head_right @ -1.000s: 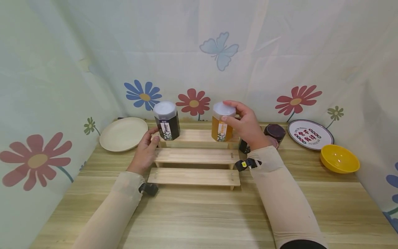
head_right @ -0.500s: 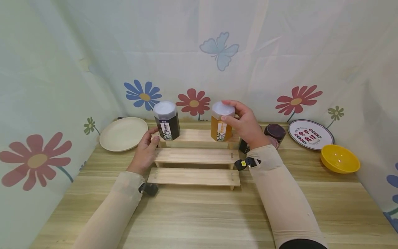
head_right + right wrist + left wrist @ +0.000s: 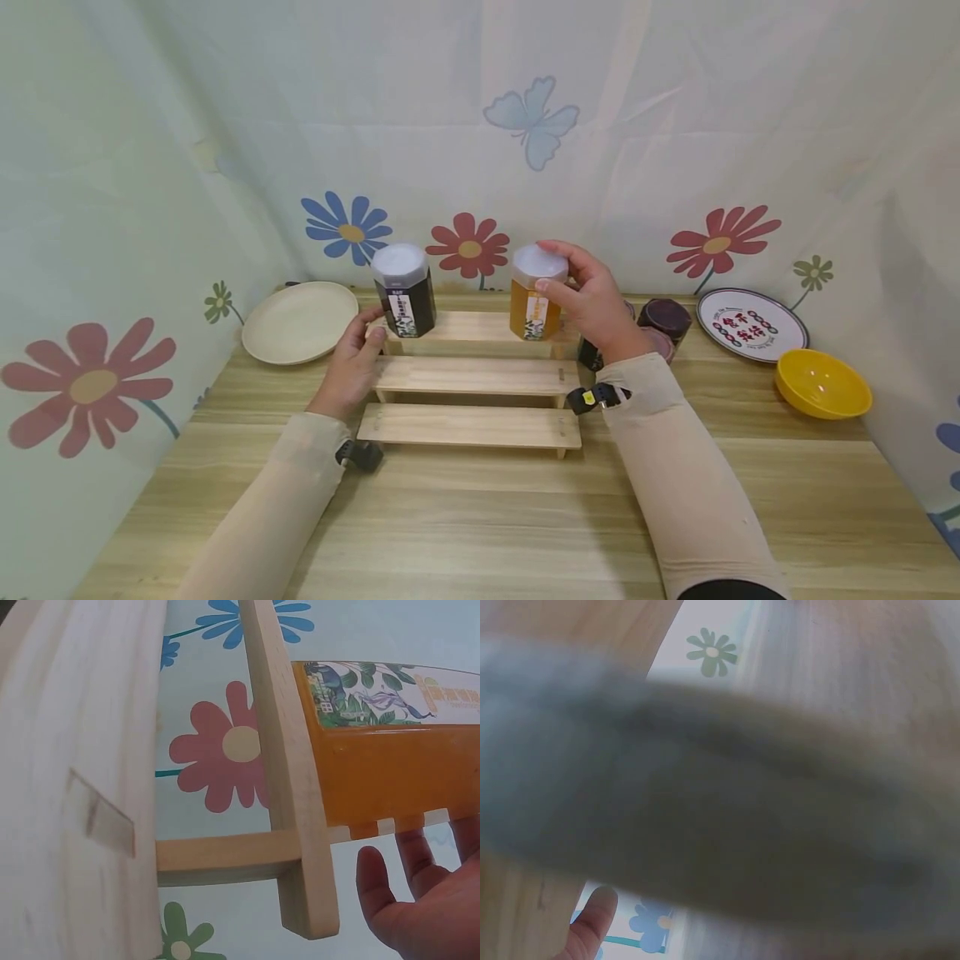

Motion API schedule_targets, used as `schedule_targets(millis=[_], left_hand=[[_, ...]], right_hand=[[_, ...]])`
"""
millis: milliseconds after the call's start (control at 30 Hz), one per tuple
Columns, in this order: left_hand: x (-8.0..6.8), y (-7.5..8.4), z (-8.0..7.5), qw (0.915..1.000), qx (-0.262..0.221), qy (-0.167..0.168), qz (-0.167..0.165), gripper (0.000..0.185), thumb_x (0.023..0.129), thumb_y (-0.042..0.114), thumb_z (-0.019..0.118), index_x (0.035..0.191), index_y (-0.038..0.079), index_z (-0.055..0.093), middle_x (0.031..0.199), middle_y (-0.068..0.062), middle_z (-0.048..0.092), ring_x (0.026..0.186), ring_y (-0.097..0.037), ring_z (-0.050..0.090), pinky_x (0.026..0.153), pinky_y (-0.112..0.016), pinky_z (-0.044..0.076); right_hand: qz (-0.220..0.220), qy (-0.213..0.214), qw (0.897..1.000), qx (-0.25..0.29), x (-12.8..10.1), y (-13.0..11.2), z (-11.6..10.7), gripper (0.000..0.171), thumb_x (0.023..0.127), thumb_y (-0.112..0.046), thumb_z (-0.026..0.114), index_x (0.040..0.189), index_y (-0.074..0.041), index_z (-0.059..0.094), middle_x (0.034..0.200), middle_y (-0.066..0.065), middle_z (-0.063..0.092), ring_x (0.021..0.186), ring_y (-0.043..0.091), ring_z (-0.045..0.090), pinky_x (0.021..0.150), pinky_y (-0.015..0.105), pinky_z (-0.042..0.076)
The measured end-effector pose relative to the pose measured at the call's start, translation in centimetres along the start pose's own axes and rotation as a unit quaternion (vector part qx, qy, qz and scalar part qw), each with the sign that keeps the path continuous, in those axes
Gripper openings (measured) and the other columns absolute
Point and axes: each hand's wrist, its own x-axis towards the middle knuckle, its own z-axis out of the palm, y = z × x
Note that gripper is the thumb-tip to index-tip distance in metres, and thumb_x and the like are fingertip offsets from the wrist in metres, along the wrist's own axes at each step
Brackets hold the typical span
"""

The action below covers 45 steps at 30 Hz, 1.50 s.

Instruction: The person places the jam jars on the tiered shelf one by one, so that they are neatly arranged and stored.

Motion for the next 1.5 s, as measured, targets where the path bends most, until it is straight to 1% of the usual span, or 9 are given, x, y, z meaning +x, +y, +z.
schedule_targets(millis=[233, 467, 700, 1000, 1067, 1133, 1200, 1300, 1500], left_hand=[[0.1, -0.1, 0.0, 1.0, -0.001, -0.004, 0.003, 0.041, 0.114, 0.018, 0.046, 0.155, 0.009, 0.046, 0.164, -0.008, 0.042, 0.15, -0.022, 0.035, 0.119, -0.047, 0.031], [0.1, 0.0, 0.2, 1.0, 0.0, 0.001, 0.005, 0.041, 0.114, 0.017, 0.046, 0.154, 0.009, 0.047, 0.162, -0.008, 0.043, 0.147, -0.022, 0.037, 0.117, -0.045, 0.032], [0.1, 0.1, 0.3, 1.0, -0.004, -0.006, 0.006, 0.041, 0.114, 0.016, 0.045, 0.154, 0.007, 0.046, 0.162, -0.01, 0.042, 0.149, -0.022, 0.035, 0.119, -0.045, 0.031], [0.0, 0.0, 0.0, 1.0, 0.003, 0.0, -0.005, 0.041, 0.114, 0.02, 0.046, 0.154, 0.012, 0.047, 0.162, -0.008, 0.042, 0.134, -0.023, 0.043, 0.106, -0.038, 0.035], [0.0, 0.1, -0.1, 1.0, 0.002, -0.001, -0.007, 0.042, 0.114, 0.019, 0.045, 0.155, 0.013, 0.046, 0.164, -0.008, 0.041, 0.137, -0.024, 0.041, 0.11, -0.04, 0.035], [0.0, 0.2, -0.1, 1.0, 0.002, -0.001, -0.009, 0.042, 0.114, 0.019, 0.045, 0.155, 0.013, 0.046, 0.164, -0.008, 0.041, 0.141, -0.024, 0.04, 0.113, -0.043, 0.034], [0.0, 0.2, -0.1, 0.9999, 0.001, -0.001, -0.01, 0.042, 0.114, 0.019, 0.045, 0.156, 0.012, 0.046, 0.165, -0.008, 0.04, 0.145, -0.023, 0.037, 0.117, -0.046, 0.032], [-0.1, 0.1, 0.0, 1.0, 0.003, -0.001, -0.007, 0.041, 0.114, 0.02, 0.046, 0.155, 0.012, 0.046, 0.164, -0.008, 0.041, 0.146, -0.023, 0.037, 0.118, -0.048, 0.031], [0.0, 0.1, 0.1, 1.0, 0.002, 0.0, 0.0, 0.041, 0.114, 0.019, 0.046, 0.154, 0.011, 0.046, 0.164, -0.008, 0.041, 0.148, -0.022, 0.035, 0.119, -0.047, 0.031]], right_hand=[[0.028, 0.0, 0.998, -0.054, -0.2, 0.1, -0.2, 0.057, 0.105, -0.009, 0.06, 0.16, -0.016, 0.046, 0.154, 0.007, 0.047, 0.125, 0.02, 0.049, 0.097, 0.022, 0.049], [0.016, 0.011, 0.998, -0.057, -1.0, -0.2, -0.4, 0.066, 0.105, -0.006, 0.061, 0.165, -0.014, 0.036, 0.168, 0.013, 0.037, 0.131, 0.018, 0.047, 0.099, 0.02, 0.048], [0.019, 0.059, 0.991, -0.122, -3.6, -1.3, -1.6, 0.066, 0.103, -0.015, 0.068, 0.163, -0.023, 0.042, 0.167, 0.008, 0.042, 0.143, 0.03, 0.045, 0.114, 0.036, 0.042], [0.03, 0.047, 0.99, -0.127, -7.6, -3.4, -4.7, 0.054, 0.103, -0.009, 0.067, 0.155, -0.013, 0.054, 0.151, -0.002, 0.058, 0.128, 0.014, 0.057, 0.093, 0.017, 0.053], [0.059, 0.04, 0.985, -0.16, -8.5, -4.0, -5.5, 0.056, 0.103, -0.015, 0.068, 0.157, -0.019, 0.052, 0.153, -0.002, 0.056, 0.126, 0.01, 0.057, 0.09, 0.016, 0.053], [0.078, 0.029, 0.976, -0.202, -9.1, -4.4, -6.2, 0.059, 0.104, -0.018, 0.068, 0.159, -0.02, 0.049, 0.157, 0.003, 0.053, 0.129, 0.013, 0.054, 0.099, 0.022, 0.05], [0.1, 0.02, 0.965, -0.24, -9.5, -4.6, -6.9, 0.061, 0.104, -0.02, 0.069, 0.16, -0.02, 0.046, 0.159, 0.011, 0.05, 0.134, 0.021, 0.052, 0.107, 0.04, 0.048], [0.115, 0.001, 0.953, -0.279, -9.9, -4.4, -7.9, 0.064, 0.103, -0.022, 0.071, 0.161, -0.016, 0.045, 0.159, 0.02, 0.048, 0.138, 0.041, 0.047, 0.106, 0.07, 0.038], [0.113, -0.039, 0.925, -0.36, -10.4, -4.2, -9.4, 0.062, 0.1, -0.025, 0.075, 0.155, -0.011, 0.051, 0.156, 0.02, 0.053, 0.135, 0.044, 0.047, 0.106, 0.072, 0.037]])
